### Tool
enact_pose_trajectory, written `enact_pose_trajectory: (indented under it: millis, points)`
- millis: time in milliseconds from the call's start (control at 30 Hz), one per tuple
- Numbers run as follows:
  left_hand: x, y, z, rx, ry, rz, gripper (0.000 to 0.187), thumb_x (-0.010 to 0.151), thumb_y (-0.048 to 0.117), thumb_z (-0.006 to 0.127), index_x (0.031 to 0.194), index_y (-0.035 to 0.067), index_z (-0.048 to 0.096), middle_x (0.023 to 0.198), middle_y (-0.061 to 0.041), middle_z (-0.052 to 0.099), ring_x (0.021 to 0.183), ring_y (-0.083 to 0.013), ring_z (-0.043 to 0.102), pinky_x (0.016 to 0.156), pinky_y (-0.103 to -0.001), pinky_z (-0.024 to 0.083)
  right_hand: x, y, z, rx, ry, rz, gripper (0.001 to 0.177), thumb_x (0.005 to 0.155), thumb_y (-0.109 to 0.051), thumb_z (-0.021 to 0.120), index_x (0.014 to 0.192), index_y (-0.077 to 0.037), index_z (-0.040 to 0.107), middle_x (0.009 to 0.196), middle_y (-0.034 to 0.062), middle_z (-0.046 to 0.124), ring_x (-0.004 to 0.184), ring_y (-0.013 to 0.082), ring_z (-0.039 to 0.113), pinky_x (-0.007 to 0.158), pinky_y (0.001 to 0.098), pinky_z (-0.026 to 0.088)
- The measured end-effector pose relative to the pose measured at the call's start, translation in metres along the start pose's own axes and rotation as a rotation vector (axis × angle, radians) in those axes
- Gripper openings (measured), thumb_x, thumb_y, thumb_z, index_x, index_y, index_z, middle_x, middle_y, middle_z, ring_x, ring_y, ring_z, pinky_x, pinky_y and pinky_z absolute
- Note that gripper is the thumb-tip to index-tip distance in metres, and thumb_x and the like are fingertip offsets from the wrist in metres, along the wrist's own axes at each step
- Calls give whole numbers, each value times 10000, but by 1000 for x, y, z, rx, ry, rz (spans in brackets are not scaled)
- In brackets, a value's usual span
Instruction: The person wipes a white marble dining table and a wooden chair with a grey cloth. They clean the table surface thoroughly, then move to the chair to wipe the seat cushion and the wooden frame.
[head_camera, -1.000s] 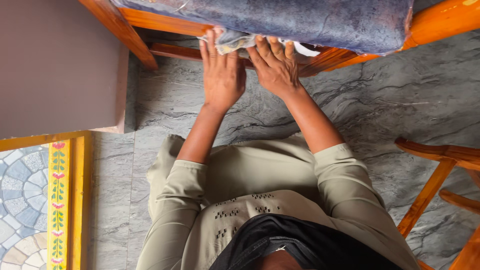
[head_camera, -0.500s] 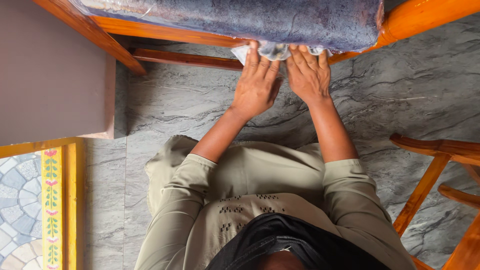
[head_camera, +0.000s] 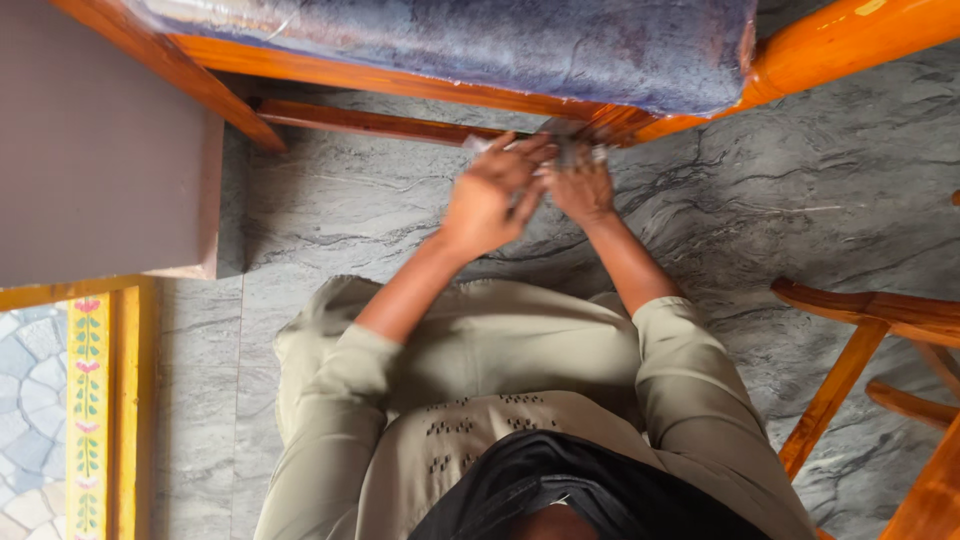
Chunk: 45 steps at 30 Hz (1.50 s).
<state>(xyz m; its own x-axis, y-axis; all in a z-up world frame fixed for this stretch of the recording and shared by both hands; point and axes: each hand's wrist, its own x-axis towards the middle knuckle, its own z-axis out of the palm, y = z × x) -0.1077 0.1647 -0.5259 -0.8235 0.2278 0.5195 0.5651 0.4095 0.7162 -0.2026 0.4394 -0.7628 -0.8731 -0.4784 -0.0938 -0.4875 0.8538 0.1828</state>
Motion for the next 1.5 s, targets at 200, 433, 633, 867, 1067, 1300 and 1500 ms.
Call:
enact_pose_trajectory:
  millis: [200,433,633,867,1067,1300,1500]
  points:
    - [-75,81,-147,143,739,110,289,1025,120,692,1303,44,686,1369,-169,689,1313,-332,661,1219,-472,475,8,-31,31,-195,408,-312,382,1160,-240,541,1468,-27,618,1715,156,392,1541,257,396,1176,472,374]
    - [-103,85,-175,222,793,-46,333,1027,143,708,1339,43,655,1394,-164,661,1340,-326,632,1225,-458,462,75,-128,-71,-40,115,-335,763,992,-137,498,1664,-76,142,1679,286,138,1522,454,286,1215,644,173]
    - [-138,95,-215,220,800,-47,375,1028,163,722,1370,42,629,1415,-160,637,1364,-320,608,1230,-446,450,143,-227,-114,272,-2,-342,770,1046,-349,510,1629,-150,48,1632,290,216,1400,484,408,1135,657,334]
    - [-147,92,-220,232,819,-60,427,1030,185,739,1406,41,599,1440,-154,609,1391,-314,579,1236,-431,436,137,-202,-114,179,-50,-328,993,903,123,507,1685,-230,6,1666,265,278,1370,432,496,1090,565,437]
    - [-140,92,-222,182,762,25,474,1031,205,753,1437,40,573,1461,-150,586,1415,-309,555,1240,-419,425,83,-126,-88,185,299,-360,826,847,100,558,1597,-215,418,1618,95,454,1403,310,483,1124,514,427]
    - [-86,-46,-84,-78,335,-446,953,961,405,793,1588,-58,245,1596,-311,354,1488,-418,369,1218,-471,338,23,-136,-195,904,286,-188,370,959,63,603,1306,-39,681,1190,184,732,1005,323,720,862,431,576]
    - [-85,-44,-98,-1050,224,-610,822,920,92,790,1600,10,335,1552,-245,473,1403,-277,479,1183,-375,396,-17,-149,-315,861,650,-439,365,959,108,561,1296,7,657,1212,220,714,1109,365,721,975,432,579]
